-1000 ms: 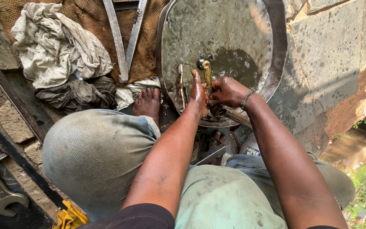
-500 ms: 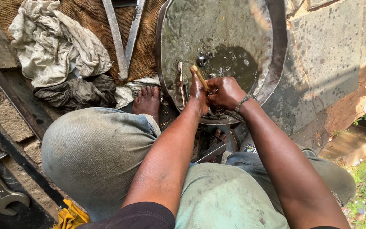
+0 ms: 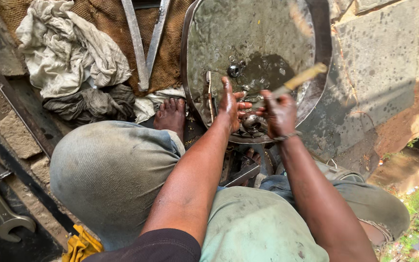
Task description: The person cleans several small metal mechanical parts by scrubbing them in a tray of liquid with a small brush and wiping them with a cloth.
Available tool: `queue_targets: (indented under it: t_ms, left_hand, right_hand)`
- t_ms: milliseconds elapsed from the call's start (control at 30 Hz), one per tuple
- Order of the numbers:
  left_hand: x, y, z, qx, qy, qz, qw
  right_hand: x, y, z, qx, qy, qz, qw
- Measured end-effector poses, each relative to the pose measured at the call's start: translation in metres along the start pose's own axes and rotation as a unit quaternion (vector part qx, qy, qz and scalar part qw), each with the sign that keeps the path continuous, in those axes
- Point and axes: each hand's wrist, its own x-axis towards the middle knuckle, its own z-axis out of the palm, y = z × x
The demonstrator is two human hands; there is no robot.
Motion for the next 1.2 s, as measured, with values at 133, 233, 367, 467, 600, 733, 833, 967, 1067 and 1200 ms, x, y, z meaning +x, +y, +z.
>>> queue_targets:
  t_ms: [133,233,367,467,600,733,833,967,1067,1200]
  left_hand:
    - [0.002,-0.003,0.008,0.087,0.008,0.017,0.996]
    - [0.002,-0.007,0.018,0.132,0.049,0.103,0.985]
    - [-0.004,-0.008,0.029,0.128,0.112,0.133,0.976]
    - [-0.012,0.001,0.036,0.118,0.091,0.151,0.977]
    - [-0.026,0.016,0.050,0.074,0.092,0.132,0.984]
    - [-0.037,0.033,0.078,0.019,0.119,0.102,0.987]
    - [-0.032,0.051,0.078,-0.035,0.098,0.144,0.984]
    - [-0.012,0.057,0.040,-0.031,0.024,0.186,0.982]
    - [0.001,0.048,0.016,-0.118,-0.101,0.237,0.959]
    - [0.006,0.034,0.005,-0.093,-0.043,0.162,0.982]
  right_hand:
    - [0.003,0.047,-0.047,-0.039,0.012,-0.097,0.994]
    - [0.013,0.083,-0.069,-0.124,0.006,-0.109,0.986]
    - [0.019,0.116,-0.078,-0.075,-0.056,-0.031,0.995]
    - [0.019,0.119,-0.079,-0.167,-0.061,0.011,0.984]
    - [0.017,0.106,-0.074,-0.307,-0.002,0.001,0.952]
    - [0.027,0.082,-0.062,-0.315,0.052,-0.043,0.947]
    - [0.045,0.066,-0.055,-0.263,0.058,-0.091,0.959]
    - [0.072,0.063,-0.043,-0.213,0.023,-0.225,0.951]
    - [0.094,0.069,-0.034,-0.143,-0.094,-0.182,0.968]
    - [0.110,0.085,-0.033,-0.169,-0.230,-0.085,0.955]
